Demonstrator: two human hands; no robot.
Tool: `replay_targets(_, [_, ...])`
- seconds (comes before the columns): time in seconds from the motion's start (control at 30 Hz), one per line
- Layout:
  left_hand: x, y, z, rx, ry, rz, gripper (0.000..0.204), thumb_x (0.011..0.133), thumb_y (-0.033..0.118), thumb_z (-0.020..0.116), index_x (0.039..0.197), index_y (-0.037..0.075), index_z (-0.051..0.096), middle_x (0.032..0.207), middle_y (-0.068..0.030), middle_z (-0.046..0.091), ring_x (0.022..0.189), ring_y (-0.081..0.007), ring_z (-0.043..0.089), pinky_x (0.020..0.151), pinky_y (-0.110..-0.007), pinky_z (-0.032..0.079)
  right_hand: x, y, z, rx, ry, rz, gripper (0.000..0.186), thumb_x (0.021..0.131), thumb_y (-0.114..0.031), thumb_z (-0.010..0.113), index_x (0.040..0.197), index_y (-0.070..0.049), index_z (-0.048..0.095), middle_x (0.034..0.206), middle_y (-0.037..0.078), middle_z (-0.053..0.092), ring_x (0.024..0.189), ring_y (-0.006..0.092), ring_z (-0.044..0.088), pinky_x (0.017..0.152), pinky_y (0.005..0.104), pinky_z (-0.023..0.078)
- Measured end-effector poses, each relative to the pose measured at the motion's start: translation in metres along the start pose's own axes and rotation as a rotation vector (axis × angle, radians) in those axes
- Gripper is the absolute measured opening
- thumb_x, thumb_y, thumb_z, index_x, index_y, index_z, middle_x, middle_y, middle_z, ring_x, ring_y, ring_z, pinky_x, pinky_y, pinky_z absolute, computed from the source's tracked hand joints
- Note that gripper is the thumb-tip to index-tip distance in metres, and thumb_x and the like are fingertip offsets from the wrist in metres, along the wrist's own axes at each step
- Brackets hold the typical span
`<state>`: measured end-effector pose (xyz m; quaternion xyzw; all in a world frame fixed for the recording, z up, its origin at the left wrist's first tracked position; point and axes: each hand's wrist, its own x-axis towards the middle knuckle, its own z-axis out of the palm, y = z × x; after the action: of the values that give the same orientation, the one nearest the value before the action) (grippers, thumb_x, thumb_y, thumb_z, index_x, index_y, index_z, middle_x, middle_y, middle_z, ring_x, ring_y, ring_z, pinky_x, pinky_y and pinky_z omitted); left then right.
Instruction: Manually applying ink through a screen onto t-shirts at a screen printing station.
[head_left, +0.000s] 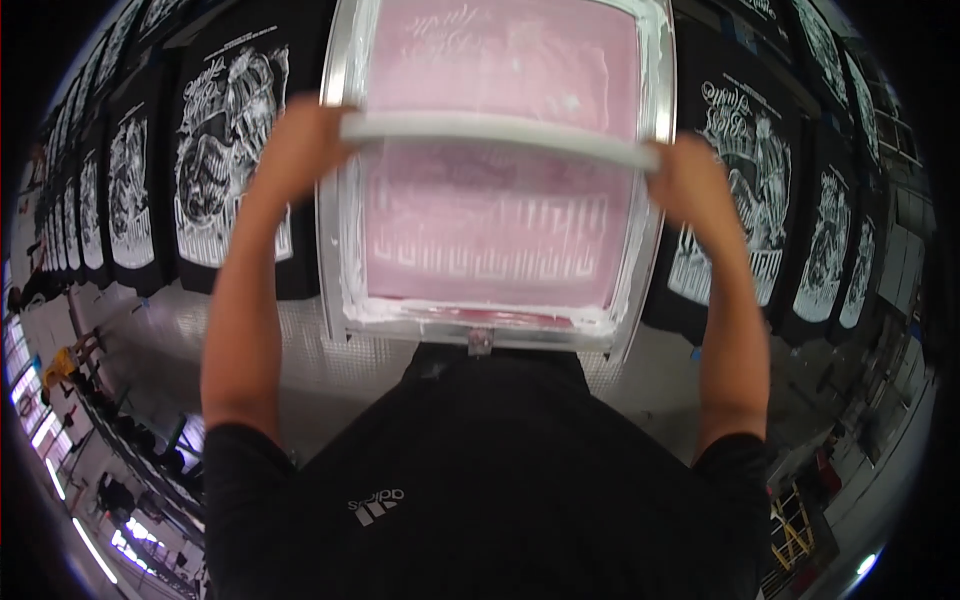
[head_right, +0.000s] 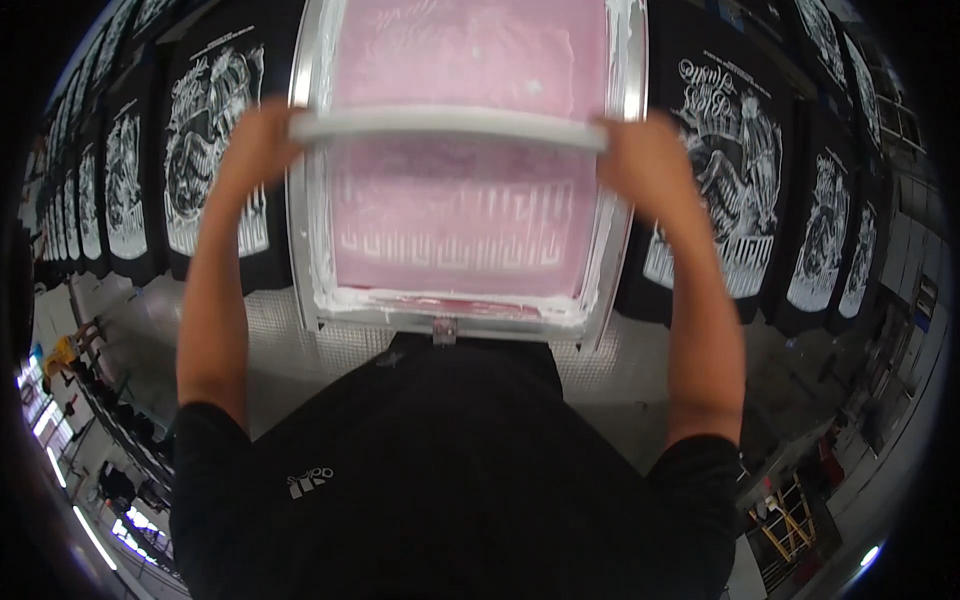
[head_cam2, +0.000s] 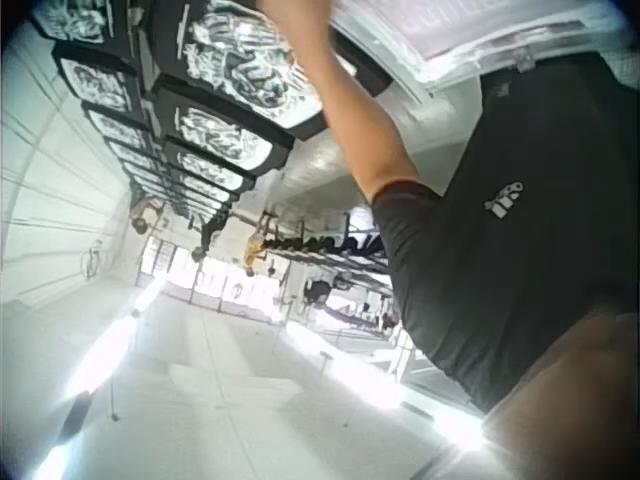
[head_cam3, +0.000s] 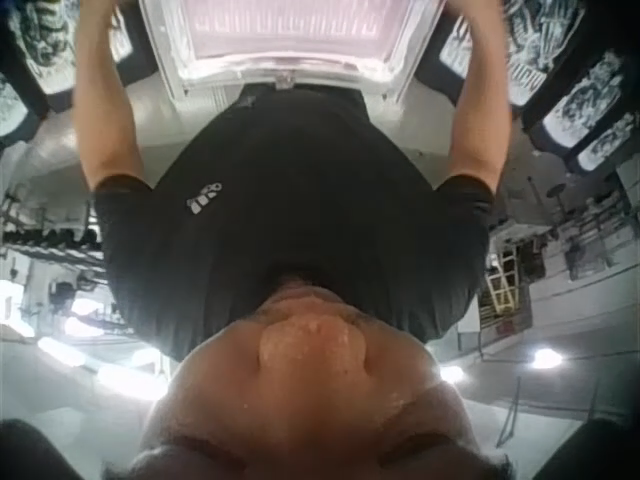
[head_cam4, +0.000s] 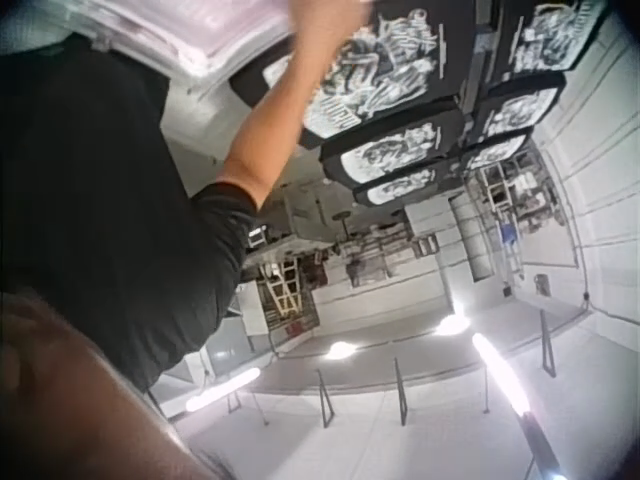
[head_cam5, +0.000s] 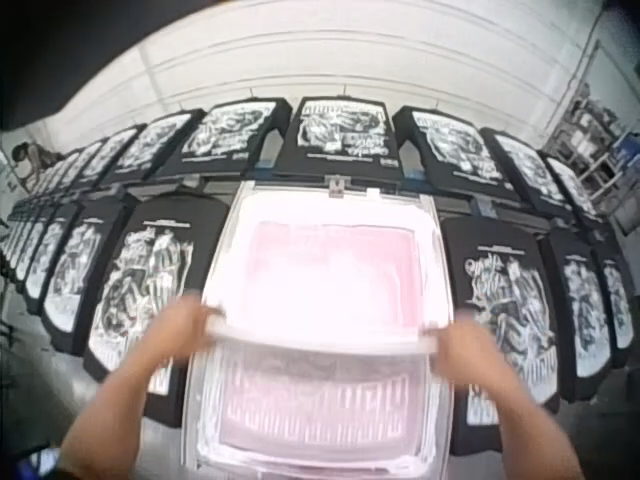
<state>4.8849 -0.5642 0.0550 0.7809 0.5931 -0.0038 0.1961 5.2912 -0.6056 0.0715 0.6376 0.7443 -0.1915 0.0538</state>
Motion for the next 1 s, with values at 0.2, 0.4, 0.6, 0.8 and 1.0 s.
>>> replay_targets(0.2, [-0.208, 0.032, 0.078, -0.148, 0.038, 0.170, 0.040, 0.055, 0.003, 0.077, 0.093, 0.004, 0.065, 0.093, -0.0126, 0.067, 0.089, -0.0320, 0.063, 0.079, -0.041, 0.051, -0.182, -0.038, 0.091, 0.146, -0.033, -0.105, 0.039, 0.062, -0.003, 0.068, 0.100, -0.008, 0.068, 0.090, 0.012, 0.068, 0.090, 0.0308, 0.063, 0.106, 0.0524, 0.037])
replay_targets(0.4, [-0.227, 0.029, 0.106, -0.214, 0.017, 0.093, 0.044, 0.051, 0.002, 0.074, 0.094, 0.005, 0.065, 0.097, -0.0120, 0.067, 0.092, -0.0326, 0.061, 0.082, -0.043, 0.050, -0.194, -0.039, 0.111, 0.091, -0.085, -0.081, 0.040, 0.057, -0.002, 0.068, 0.097, -0.006, 0.066, 0.092, 0.010, 0.068, 0.092, 0.0298, 0.062, 0.104, 0.0542, 0.038])
replay_targets(0.6, [-0.186, 0.009, 0.147, -0.062, 0.375, 0.200, 0.041, 0.052, 0.001, 0.073, 0.092, 0.006, 0.066, 0.098, -0.0122, 0.067, 0.094, -0.0321, 0.063, 0.086, -0.043, 0.051, -0.157, -0.022, 0.137, 0.042, 0.202, -0.145, 0.046, 0.055, -0.002, 0.069, 0.101, -0.007, 0.063, 0.099, 0.010, 0.067, 0.096, 0.0292, 0.062, 0.105, 0.0519, 0.039])
replay_targets(0.8, [0.044, -0.026, 0.071, -0.025, 0.349, 0.156, 0.039, 0.062, 0.010, 0.075, 0.100, 0.011, 0.070, 0.091, -0.0126, 0.067, 0.090, -0.0324, 0.065, 0.078, -0.041, 0.053, 0.047, 0.021, 0.063, -0.070, 0.334, -0.120, 0.040, 0.061, -0.004, 0.067, 0.100, -0.010, 0.070, 0.092, 0.011, 0.069, 0.089, 0.0321, 0.062, 0.077, 0.0418, 0.053])
replay_targets(1.0, [0.207, -0.028, 0.002, 0.116, 0.318, 0.107, 0.039, 0.070, 0.034, 0.079, 0.104, 0.016, 0.072, 0.094, -0.0166, 0.070, 0.091, -0.0359, 0.066, 0.080, -0.043, 0.052, 0.200, 0.065, -0.007, -0.176, 0.248, -0.044, 0.037, 0.070, -0.015, 0.061, 0.106, -0.015, 0.069, 0.101, 0.015, 0.070, 0.098, 0.0350, 0.065, 0.083, 0.0454, 0.053])
